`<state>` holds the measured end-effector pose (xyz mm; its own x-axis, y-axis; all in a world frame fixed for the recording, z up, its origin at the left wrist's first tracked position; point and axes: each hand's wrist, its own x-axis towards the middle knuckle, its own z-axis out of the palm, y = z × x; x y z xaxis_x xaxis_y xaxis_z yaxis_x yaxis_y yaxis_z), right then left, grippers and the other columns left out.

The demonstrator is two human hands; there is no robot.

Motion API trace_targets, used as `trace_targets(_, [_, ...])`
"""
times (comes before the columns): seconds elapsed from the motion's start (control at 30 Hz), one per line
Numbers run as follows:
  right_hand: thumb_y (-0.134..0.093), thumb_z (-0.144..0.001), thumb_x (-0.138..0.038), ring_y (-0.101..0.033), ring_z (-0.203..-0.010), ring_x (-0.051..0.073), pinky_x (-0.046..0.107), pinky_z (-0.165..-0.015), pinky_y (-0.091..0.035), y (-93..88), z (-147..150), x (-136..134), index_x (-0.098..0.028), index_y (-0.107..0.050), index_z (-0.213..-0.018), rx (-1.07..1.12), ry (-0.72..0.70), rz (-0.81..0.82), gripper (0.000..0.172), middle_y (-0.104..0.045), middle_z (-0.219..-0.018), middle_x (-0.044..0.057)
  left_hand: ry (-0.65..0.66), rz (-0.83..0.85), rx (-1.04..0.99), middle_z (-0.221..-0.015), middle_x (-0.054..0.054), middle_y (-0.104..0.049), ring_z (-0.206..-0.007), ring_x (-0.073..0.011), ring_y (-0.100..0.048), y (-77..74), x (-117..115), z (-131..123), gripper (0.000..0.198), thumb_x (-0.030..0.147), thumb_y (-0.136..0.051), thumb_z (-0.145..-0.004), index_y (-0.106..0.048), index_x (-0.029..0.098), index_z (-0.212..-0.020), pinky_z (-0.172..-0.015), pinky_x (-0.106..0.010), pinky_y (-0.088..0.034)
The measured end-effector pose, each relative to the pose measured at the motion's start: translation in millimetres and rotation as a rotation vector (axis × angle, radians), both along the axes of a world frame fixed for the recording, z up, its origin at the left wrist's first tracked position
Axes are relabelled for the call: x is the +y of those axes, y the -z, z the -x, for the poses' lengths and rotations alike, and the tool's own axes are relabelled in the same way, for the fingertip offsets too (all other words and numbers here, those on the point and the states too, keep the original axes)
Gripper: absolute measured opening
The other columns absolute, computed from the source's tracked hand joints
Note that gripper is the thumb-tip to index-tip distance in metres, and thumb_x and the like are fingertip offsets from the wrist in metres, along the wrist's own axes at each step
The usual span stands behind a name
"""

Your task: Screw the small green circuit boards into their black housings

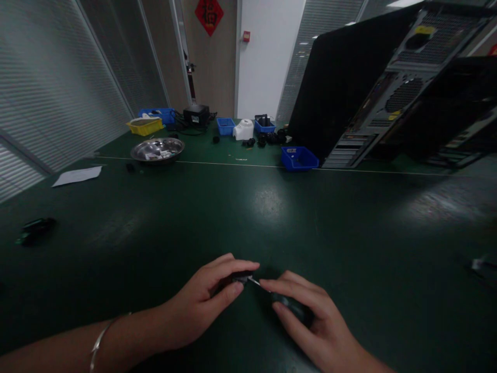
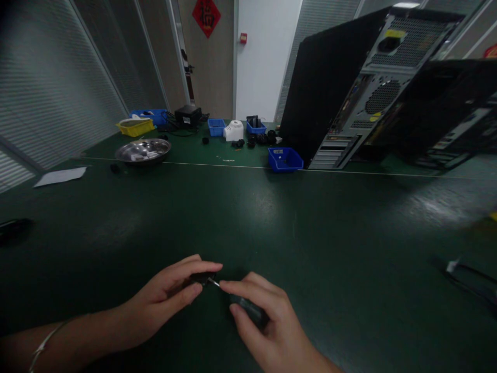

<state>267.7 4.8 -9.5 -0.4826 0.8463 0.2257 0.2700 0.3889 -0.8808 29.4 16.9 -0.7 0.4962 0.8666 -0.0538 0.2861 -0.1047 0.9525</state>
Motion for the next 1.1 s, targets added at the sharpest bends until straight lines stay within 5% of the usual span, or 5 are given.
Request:
trace_targets(0.17, [-0.054,-0.09,-0.01,-0.063,-0.075,0.019,0.03,-0.065,-0.048,0.0,-0.5,-0.7,-0.025,-0.065,-0.121,0.019,-0.022,-0.006,0.036,-0.064,-0.086,0.006,-0.026,-0.021,-0.018,-0.1,-0.003,-0.064,-0.09,-0.0187,-0.058,-1.5,0.6,-2.4,0.03,0.026,-0.049,-0.095,-0.064,0.03,-0.121,-0.081,-0.028,-0.044])
trace_targets(0.57, [-0.053,-0.091,-0.011,-0.064,-0.079,0.019,0.031,-0.068,-0.048,-1.5,-0.1,0.0,-0.024,-0.065,-0.122,-0.003,-0.051,0.03,0.036,-0.066,-0.09,0.007,0.013,-0.091,0.021,-0.072,0.001,-0.055,-0.064,-0.0139,-0.055,7.3,0.8,-5.0,0.029,0.024,-0.048,-0.095,-0.064,0.02,-0.12,-0.064,-0.025,-0.043])
trace_targets(0.9, [-0.054,-0.09,-0.011,-0.063,-0.076,0.019,0.031,-0.067,-0.048,-1.4,-1.2,-0.6,-0.024,-0.066,-0.12,0.007,-0.067,0.014,0.035,-0.064,-0.087,0.006,0.028,0.204,-0.29,-0.075,-0.001,-0.053,-0.059,-0.0117,-0.053,10.3,3.5,-5.0,0.03,0.034,-0.055,-0.092,-0.07,0.017,-0.111,-0.058,-0.025,-0.043])
trace_targets(1.1, [-0.054,-0.091,-0.011,-0.064,-0.079,0.019,0.031,-0.068,-0.048,-1.1,-0.5,0.0,-0.024,-0.065,-0.121,-0.008,-0.068,0.026,0.035,-0.065,-0.089,0.007,0.002,0.232,-0.283,-0.069,0.001,-0.052,-0.058,-0.0113,-0.051,7.9,3.8,-6.2,0.03,0.033,-0.054,-0.093,-0.069,0.016,-0.113,-0.059,-0.025,-0.042])
